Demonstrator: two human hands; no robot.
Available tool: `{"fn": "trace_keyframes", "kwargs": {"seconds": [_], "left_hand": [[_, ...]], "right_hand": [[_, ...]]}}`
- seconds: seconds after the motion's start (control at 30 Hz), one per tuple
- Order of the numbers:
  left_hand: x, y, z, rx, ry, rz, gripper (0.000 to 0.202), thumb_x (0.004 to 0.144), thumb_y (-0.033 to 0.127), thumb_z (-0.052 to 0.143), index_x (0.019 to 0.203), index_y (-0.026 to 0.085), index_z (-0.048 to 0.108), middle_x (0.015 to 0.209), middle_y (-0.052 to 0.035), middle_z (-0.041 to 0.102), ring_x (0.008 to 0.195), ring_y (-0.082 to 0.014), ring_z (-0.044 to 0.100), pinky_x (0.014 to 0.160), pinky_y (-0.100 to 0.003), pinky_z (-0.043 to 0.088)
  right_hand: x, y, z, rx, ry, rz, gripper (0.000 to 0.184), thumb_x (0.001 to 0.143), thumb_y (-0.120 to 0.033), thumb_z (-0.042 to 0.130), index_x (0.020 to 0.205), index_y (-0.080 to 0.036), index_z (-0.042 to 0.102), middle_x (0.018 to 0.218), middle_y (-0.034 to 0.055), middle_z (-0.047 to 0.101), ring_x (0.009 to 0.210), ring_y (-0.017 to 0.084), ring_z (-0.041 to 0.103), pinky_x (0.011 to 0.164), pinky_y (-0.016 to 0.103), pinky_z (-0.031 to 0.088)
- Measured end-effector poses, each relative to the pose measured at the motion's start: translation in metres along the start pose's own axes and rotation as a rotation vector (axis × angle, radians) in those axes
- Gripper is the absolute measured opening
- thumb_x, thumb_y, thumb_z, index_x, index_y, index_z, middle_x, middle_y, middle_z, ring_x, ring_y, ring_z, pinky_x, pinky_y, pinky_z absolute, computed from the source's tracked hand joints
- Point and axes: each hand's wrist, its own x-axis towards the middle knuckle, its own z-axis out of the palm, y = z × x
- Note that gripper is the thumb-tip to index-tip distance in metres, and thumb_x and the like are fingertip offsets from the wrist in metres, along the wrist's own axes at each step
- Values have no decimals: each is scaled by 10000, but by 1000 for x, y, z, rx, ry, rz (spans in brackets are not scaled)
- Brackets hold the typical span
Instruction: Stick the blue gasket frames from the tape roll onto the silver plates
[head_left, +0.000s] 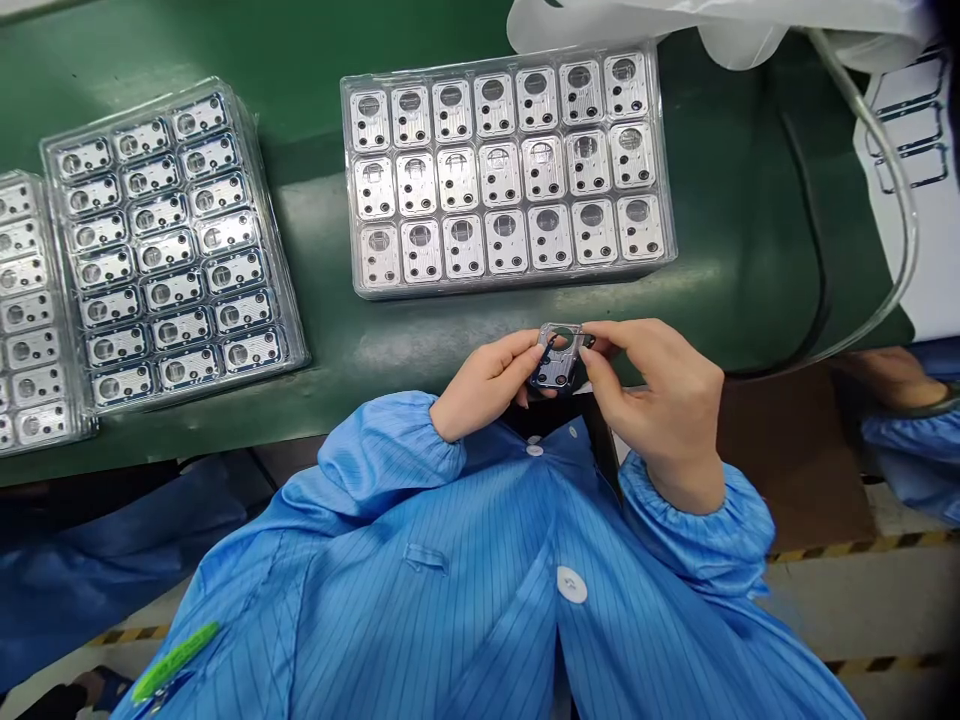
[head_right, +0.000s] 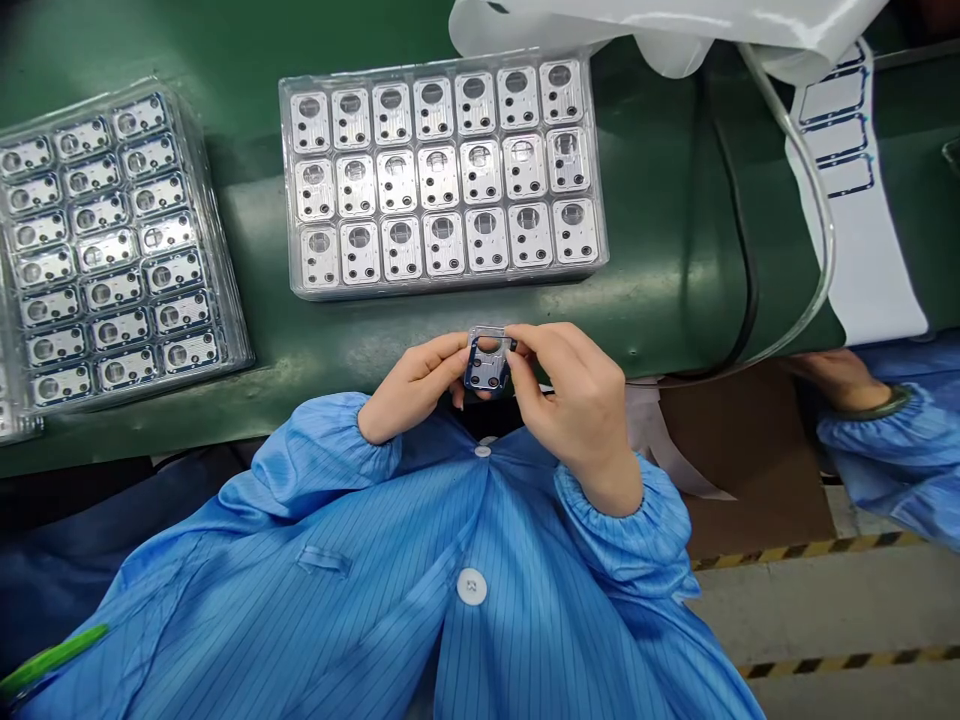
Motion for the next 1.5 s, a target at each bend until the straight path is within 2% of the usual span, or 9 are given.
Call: {"fn": "trace_keyframes", "kwargs": {"seconds": [0.33,0.53,0.67,0.77,0.87,1.0,1.2,1.33,1.5], "left_hand": [[1,-1,1,-32,-12,0,397,979,404,482,1232,141,638,1078,-87,691,763,-133,676,552,-180,510],[1,0,1,-34,-12,-3,374,991,335,446,1236,122,632,1115,-103,683,759,-131,682,545,-179,510],[1,0,1,-31,-13,-6,372,990,342,448,1238,134,631,1126,-97,675,751,-125,680,541,-172,511],[2,0,0,-29,-6,-6,390,985,368,455,1245,133,628,1075,-94,682,719,-124,675,516,-173,503],[3,0,-1,-29,-4,-14,404,981,386,462,1244,129,629,940,-76,689,693,-129,667,507,-178,499],[3,1,-2,-22,-32,-26,396,987,334,440,1255,104,619,776,-48,660,657,-129,649,514,-184,497],[3,1,-2,-26,-24,-28,404,988,322,421,1273,109,611,857,-61,677,684,-130,663,511,-180,486],[2,1,-2,-4,-27,-35,398,993,307,409,1275,110,609,856,-56,680,647,-115,655,514,-180,479],[2,0,-3,-1,-33,-28,391,994,313,412,1271,120,610,875,-57,677,690,-128,673,515,-177,477]], "right_hand": [[-1,0,2,-13,-25,19,219,932,-180,542,1081,-231,694,880,59,715,810,214,682,772,376,573],[-2,-2,2,-28,1,-7,210,926,-166,562,1082,-221,693,889,65,719,808,209,682,758,362,571],[-1,-4,2,-16,-4,0,206,931,-170,556,1068,-226,699,895,62,722,809,210,684,758,368,571],[0,-5,1,1,0,3,199,932,-176,555,1054,-235,701,894,53,723,808,206,684,753,365,571],[1,-6,-1,22,4,2,183,920,-180,577,1045,-229,702,882,48,723,783,197,681,737,357,571],[3,-4,1,40,-10,9,177,923,-188,572,1036,-224,704,860,48,721,765,191,679,729,351,573],[1,-1,4,31,3,6,180,916,-166,579,1040,-207,703,855,53,712,760,185,671,726,343,565],[-1,0,4,29,-5,22,190,911,-167,581,1050,-215,701,872,53,714,765,188,669,736,353,564],[-2,-1,6,29,7,1,195,907,-146,582,1049,-199,705,872,57,712,774,189,673,735,339,563]]}}
